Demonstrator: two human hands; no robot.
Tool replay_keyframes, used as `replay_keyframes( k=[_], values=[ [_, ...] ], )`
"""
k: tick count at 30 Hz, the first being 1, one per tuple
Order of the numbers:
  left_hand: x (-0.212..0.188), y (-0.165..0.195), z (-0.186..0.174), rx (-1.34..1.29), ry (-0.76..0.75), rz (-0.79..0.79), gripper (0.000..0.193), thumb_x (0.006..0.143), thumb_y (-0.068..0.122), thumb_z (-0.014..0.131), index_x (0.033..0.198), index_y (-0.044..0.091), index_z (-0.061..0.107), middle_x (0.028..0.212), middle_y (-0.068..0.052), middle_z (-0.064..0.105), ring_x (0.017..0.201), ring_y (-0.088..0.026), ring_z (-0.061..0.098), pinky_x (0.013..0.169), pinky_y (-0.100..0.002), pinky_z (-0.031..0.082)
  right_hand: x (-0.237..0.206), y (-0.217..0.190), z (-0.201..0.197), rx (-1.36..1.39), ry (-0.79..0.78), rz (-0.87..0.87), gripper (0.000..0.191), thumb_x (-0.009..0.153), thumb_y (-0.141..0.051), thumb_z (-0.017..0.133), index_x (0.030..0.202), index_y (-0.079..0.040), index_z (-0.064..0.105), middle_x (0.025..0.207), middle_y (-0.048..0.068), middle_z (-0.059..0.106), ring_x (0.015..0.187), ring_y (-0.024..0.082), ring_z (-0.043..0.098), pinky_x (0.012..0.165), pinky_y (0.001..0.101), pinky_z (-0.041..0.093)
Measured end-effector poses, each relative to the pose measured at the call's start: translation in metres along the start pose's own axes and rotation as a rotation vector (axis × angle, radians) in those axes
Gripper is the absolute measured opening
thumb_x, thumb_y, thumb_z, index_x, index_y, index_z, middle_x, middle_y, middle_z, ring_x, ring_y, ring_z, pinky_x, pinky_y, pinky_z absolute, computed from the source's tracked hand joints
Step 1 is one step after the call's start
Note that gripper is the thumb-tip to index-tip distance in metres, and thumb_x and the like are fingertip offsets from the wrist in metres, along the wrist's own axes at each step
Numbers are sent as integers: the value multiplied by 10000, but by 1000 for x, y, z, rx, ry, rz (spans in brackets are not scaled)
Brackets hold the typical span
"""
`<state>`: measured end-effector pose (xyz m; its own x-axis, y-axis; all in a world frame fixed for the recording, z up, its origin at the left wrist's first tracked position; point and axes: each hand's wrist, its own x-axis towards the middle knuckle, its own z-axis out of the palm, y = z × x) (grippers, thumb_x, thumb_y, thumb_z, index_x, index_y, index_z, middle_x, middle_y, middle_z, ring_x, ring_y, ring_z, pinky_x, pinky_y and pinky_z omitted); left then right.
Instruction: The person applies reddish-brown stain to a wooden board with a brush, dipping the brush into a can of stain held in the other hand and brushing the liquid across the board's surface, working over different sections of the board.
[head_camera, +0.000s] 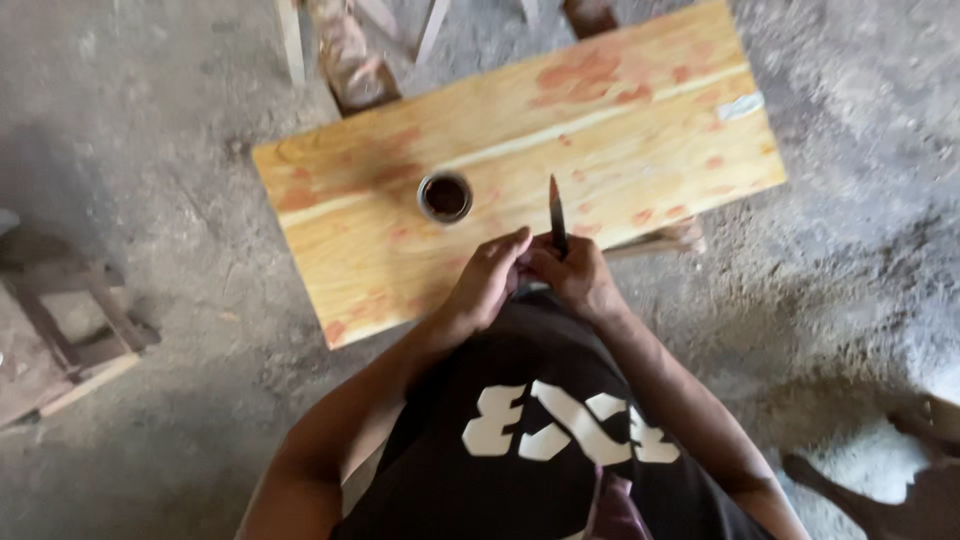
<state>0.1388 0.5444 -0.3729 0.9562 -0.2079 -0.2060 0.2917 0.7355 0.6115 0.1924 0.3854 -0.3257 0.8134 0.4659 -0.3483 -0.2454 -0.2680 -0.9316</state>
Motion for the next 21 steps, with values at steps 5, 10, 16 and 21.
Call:
replay_keyframes(
  k=[5,10,16,21],
  values=[
    [-19,-11,-29,-305,-6,-110,333,1086,320,495,1323,87,470,1116,-238,724,948,-272,698,852,-440,572,-11,25,29,41,68,86,185,889,-128,758,956,41,723,829,69,730,742,103,664,631,262,554],
    [-28,-11,-42,-208,67,-160,367,1049,298,540,1317,82,414,1102,-217,699,923,-303,714,801,-476,598,-10,45,48,-38,139,187,257,964,-175,737,872,58,677,776,79,723,697,94,649,579,263,532],
    [-41,-9,-53,286,250,195,452,1008,195,671,1346,31,418,1090,-199,719,901,-263,745,769,-437,637,-3,36,50,-103,312,405,241,932,-265,715,1006,-39,750,752,51,709,617,95,601,531,270,492],
    [-46,45,-98,1068,534,419,730,888,231,859,1428,51,402,1283,-189,658,1112,-297,711,924,-419,598,-18,28,9,-354,371,503,312,944,-233,693,1150,0,665,860,82,695,648,114,593,559,275,496]
  ],
)
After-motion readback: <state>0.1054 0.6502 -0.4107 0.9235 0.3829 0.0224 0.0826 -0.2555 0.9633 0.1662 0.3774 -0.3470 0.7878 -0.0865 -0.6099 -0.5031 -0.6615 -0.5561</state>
